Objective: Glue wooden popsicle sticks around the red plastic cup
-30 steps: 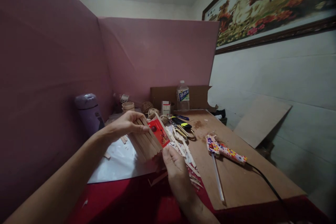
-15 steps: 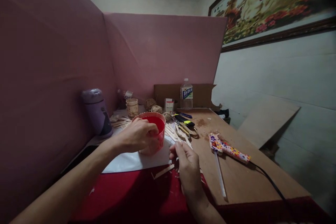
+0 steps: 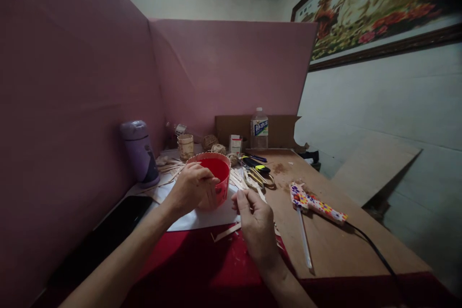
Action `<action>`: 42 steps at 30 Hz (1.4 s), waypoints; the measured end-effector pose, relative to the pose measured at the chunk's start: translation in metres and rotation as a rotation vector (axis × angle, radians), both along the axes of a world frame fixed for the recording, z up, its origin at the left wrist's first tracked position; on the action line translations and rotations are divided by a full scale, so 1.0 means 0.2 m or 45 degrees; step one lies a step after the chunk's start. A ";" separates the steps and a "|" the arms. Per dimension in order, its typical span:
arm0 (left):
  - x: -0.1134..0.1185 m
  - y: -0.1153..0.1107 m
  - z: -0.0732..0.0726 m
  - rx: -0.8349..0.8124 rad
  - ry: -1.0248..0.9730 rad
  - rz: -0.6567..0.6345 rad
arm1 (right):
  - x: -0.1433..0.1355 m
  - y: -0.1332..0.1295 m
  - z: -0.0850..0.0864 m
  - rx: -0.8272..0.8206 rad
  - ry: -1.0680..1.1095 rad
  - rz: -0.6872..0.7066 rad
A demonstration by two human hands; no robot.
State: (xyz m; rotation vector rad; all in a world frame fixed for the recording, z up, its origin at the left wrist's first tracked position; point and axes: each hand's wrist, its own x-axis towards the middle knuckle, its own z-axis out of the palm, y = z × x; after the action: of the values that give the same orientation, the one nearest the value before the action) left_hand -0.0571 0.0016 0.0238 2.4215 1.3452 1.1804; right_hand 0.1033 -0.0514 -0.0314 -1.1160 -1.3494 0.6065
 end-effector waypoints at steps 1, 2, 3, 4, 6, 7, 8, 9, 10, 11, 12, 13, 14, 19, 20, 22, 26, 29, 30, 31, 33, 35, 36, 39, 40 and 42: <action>-0.01 0.00 0.00 0.012 0.007 -0.005 | 0.00 0.00 0.03 0.033 -0.116 -0.021; -0.02 0.00 -0.01 0.026 0.021 -0.009 | 0.00 0.00 0.06 0.067 -0.232 -0.047; -0.03 -0.01 -0.01 0.040 0.046 -0.014 | 0.00 0.01 0.09 0.102 -0.343 -0.074; -0.04 -0.01 -0.01 0.048 0.083 -0.022 | 0.00 0.01 0.13 0.138 -0.450 -0.099; -0.06 -0.01 -0.01 0.042 0.178 -0.064 | -0.01 0.02 0.20 0.204 -0.641 -0.141; -0.07 -0.01 0.00 0.029 0.220 -0.096 | -0.02 0.02 0.23 0.236 -0.732 -0.155; -0.07 0.00 0.00 0.021 0.252 -0.134 | -0.03 0.04 0.27 0.266 -0.820 -0.168; -0.08 0.01 0.01 0.017 0.268 -0.162 | -0.04 0.05 0.29 0.298 -0.911 -0.177; -0.08 0.02 0.01 0.014 0.274 -0.178 | -0.05 0.07 0.32 0.326 -1.005 -0.185; -0.08 0.03 0.01 0.013 0.272 -0.187 | -0.06 0.09 0.34 0.348 -1.112 -0.185; -0.09 0.04 0.01 0.013 0.267 -0.192 | -0.06 0.12 0.36 0.368 -1.228 -0.172; -0.09 0.05 0.01 0.014 0.263 -0.198 | -0.07 0.14 0.37 0.382 -1.339 -0.147; -0.09 0.05 0.01 0.017 0.260 -0.207 | -0.07 0.16 0.38 0.394 -1.433 -0.113; -0.09 0.06 0.01 0.034 0.260 -0.251 | -0.06 0.22 0.42 0.475 -1.633 0.058; -0.09 0.06 0.00 0.036 0.260 -0.257 | -0.06 0.22 0.42 0.498 -1.656 0.097; -0.09 0.06 0.00 0.040 0.256 -0.264 | -0.05 0.24 0.42 0.543 -1.687 0.183; -0.09 0.07 -0.01 0.059 0.251 -0.264 | -0.03 0.27 0.39 0.586 -1.677 0.287; -0.09 0.08 -0.02 0.081 0.258 -0.264 | -0.03 0.28 0.36 0.593 -1.641 0.304; -0.09 0.08 -0.02 0.088 0.262 -0.264 | -0.03 0.29 0.36 0.595 -1.628 0.308; -0.08 0.07 -0.01 0.095 0.266 -0.263 | -0.03 0.29 0.35 0.595 -1.614 0.311; -0.08 0.07 -0.01 0.109 0.274 -0.258 | -0.03 0.29 0.35 0.592 -1.587 0.316; -0.08 0.06 -0.01 0.118 0.282 -0.252 | -0.03 0.28 0.34 0.584 -1.563 0.318; -0.08 0.06 -0.01 0.121 0.287 -0.250 | -0.03 0.29 0.34 0.579 -1.552 0.318; -0.08 0.07 -0.01 0.123 0.294 -0.246 | -0.03 0.29 0.32 0.558 -1.525 0.316; -0.08 0.07 -0.02 0.123 0.294 -0.246 | -0.03 0.29 0.32 0.550 -1.504 0.321; -0.09 0.08 -0.02 0.124 0.293 -0.248 | -0.02 0.30 0.31 0.542 -1.429 0.342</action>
State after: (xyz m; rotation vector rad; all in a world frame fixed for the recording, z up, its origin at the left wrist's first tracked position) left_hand -0.0750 0.0175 0.0188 2.7542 1.0934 0.9650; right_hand 0.0987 0.0085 0.0297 -0.9207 -2.4666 -0.2184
